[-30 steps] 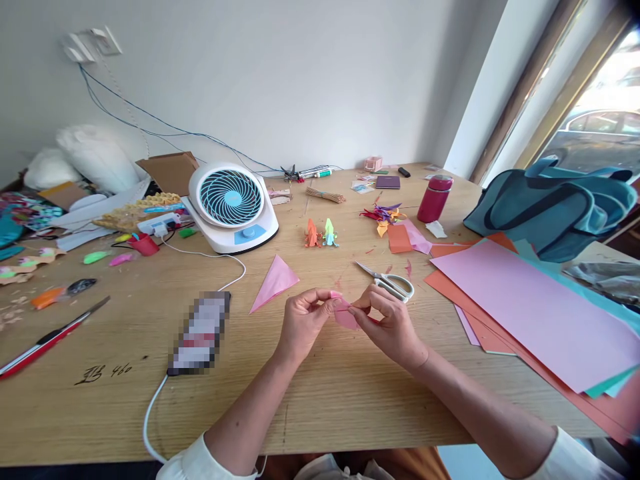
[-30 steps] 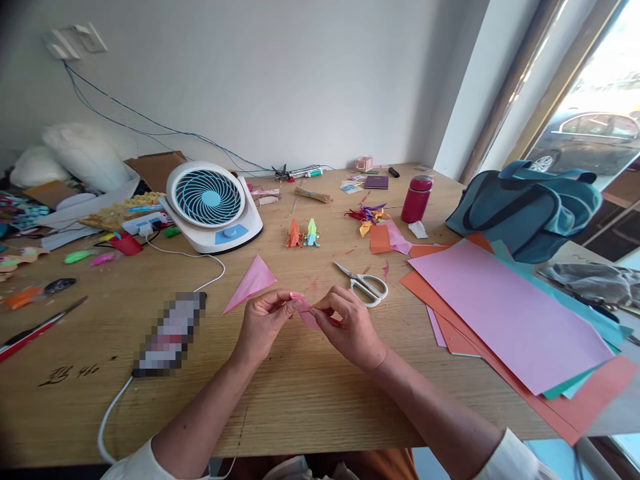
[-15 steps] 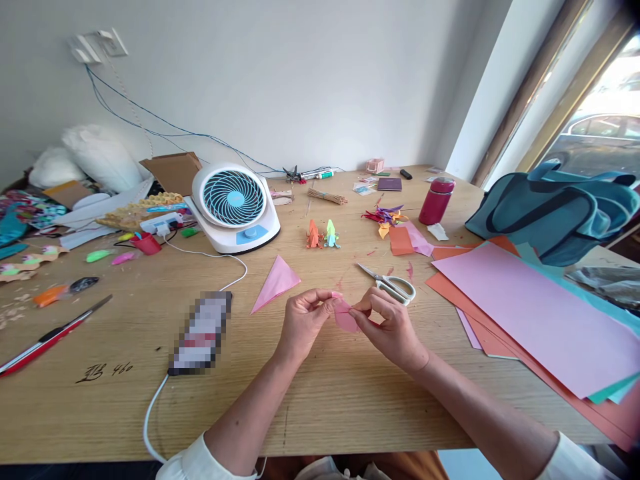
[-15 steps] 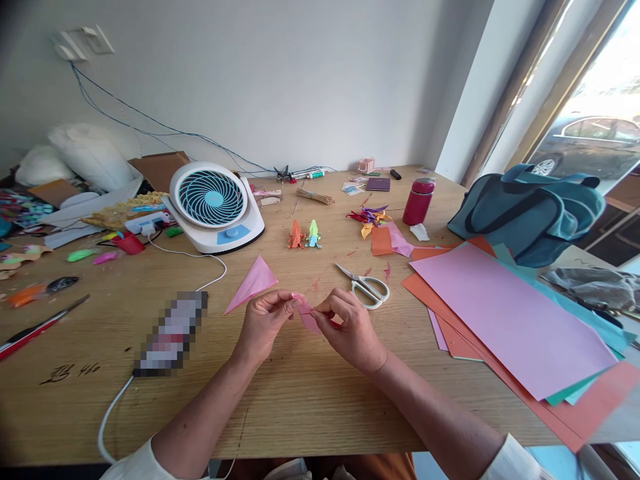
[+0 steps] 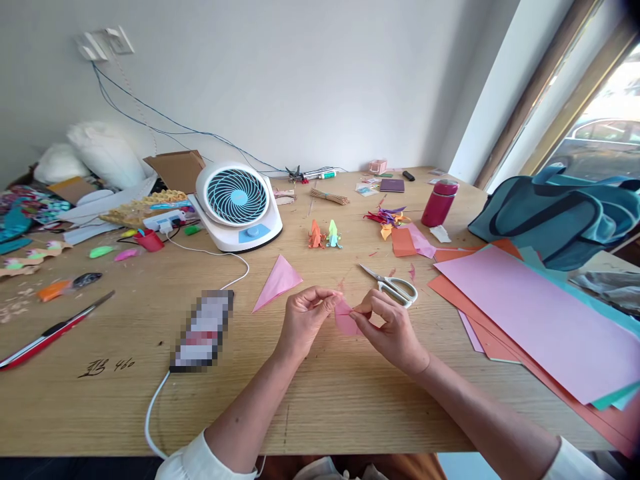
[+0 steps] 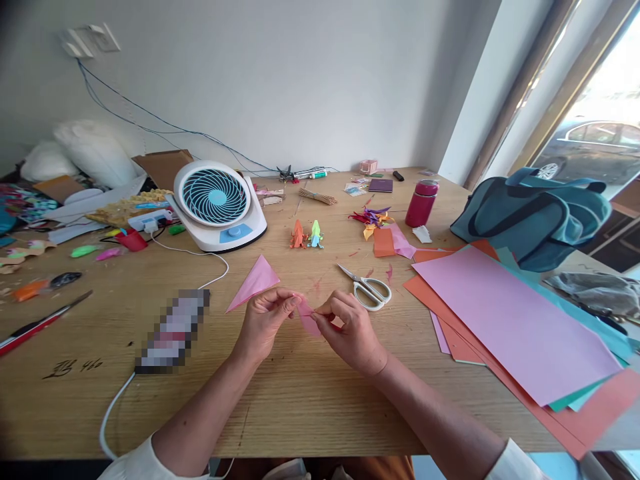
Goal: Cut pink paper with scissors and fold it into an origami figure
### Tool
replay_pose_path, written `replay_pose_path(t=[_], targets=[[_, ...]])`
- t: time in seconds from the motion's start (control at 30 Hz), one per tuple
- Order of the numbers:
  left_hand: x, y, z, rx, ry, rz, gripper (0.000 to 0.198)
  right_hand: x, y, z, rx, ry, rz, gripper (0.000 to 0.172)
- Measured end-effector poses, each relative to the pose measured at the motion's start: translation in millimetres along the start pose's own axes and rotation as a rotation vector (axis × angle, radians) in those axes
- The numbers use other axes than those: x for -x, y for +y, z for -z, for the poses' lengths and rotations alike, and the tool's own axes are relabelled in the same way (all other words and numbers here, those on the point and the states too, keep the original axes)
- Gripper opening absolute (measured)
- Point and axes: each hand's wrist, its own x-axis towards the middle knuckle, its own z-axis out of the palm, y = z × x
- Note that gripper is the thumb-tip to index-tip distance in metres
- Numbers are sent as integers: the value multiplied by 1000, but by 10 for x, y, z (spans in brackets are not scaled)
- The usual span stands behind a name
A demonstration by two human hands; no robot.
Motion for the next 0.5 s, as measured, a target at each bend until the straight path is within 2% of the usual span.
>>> replay_pose_path(t=[0.3, 0.5], targets=[[10, 15, 13, -66, -33, -64, 22, 31, 15, -16, -20, -24, -24, 17], [-4, -20, 22, -97, -100, -66, 24, 19, 32, -13, -85, 16, -93, 22]])
